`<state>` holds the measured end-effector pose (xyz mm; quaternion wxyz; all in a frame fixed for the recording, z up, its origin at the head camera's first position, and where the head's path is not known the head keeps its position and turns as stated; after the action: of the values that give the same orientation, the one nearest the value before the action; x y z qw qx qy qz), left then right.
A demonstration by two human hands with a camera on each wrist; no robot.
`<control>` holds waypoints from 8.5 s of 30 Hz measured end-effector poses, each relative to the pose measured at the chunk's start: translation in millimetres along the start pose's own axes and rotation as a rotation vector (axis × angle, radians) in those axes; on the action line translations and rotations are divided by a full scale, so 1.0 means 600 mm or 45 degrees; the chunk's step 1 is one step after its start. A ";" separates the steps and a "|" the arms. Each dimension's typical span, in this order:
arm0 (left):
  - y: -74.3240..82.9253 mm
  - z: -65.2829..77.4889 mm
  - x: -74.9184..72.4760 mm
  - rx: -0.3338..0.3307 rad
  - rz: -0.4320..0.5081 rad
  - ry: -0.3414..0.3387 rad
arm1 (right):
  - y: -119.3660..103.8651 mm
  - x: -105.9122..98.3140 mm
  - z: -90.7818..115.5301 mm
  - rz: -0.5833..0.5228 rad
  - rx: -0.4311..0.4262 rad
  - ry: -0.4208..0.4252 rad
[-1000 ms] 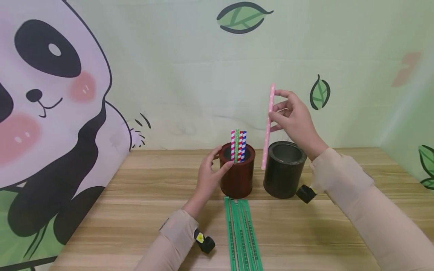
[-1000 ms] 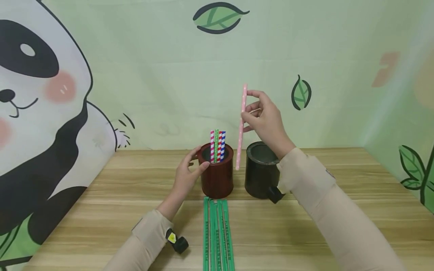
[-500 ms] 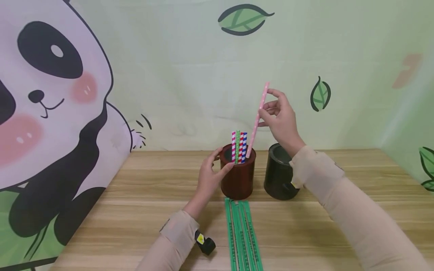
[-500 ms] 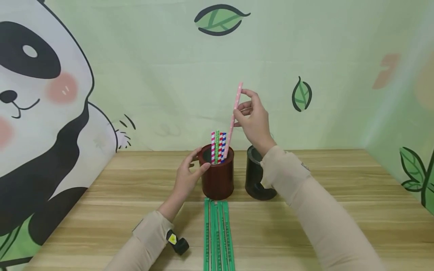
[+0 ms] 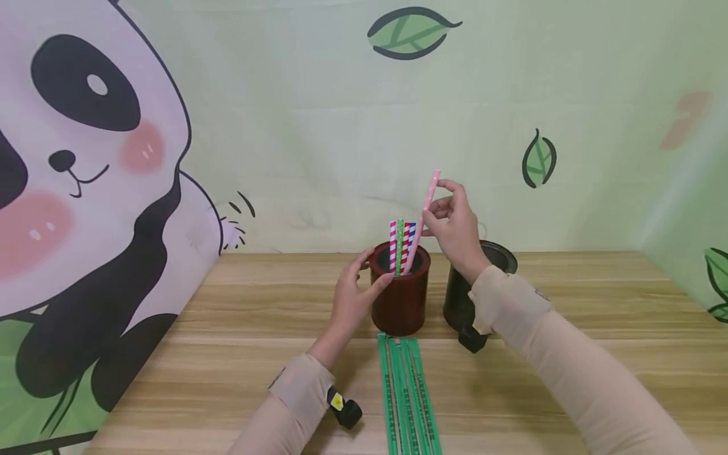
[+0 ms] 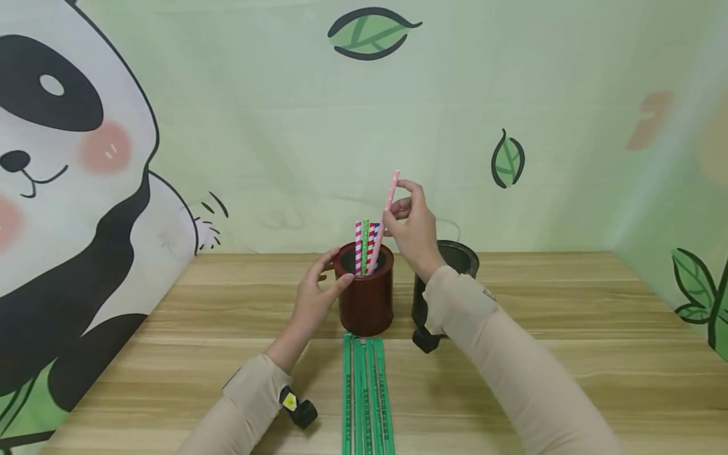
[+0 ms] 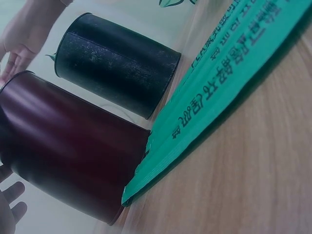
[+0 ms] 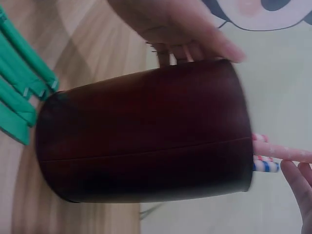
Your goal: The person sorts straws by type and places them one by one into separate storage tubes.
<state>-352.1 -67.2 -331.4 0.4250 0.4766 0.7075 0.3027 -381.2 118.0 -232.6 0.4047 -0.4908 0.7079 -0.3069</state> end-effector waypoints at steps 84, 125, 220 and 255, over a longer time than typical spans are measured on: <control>0.125 0.111 -0.009 0.226 -0.315 -0.348 | 0.034 -0.153 0.094 0.555 -0.076 -0.194; -0.020 0.186 0.024 -0.377 -0.184 -0.575 | 0.121 -0.172 0.133 0.512 0.079 -0.229; 0.302 -0.052 0.015 0.594 0.102 0.148 | 0.136 -0.171 0.130 0.493 0.096 -0.222; 0.237 -0.045 0.174 0.538 -0.159 -0.089 | 0.135 -0.165 0.128 0.439 0.111 -0.226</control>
<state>-335.8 81.3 -233.2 0.3579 0.5206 0.7681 0.1042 -331.3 235.2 -310.7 0.5330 -0.3693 0.7291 -0.2189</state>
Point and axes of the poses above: each hand's wrist, its own z-axis away from the middle knuckle, its own x-axis out of the palm, y = z × x, the point moved 8 cm from there along -z, towards the middle knuckle, and after that the axes turned 3 degrees about y, right-handed, at the moved point
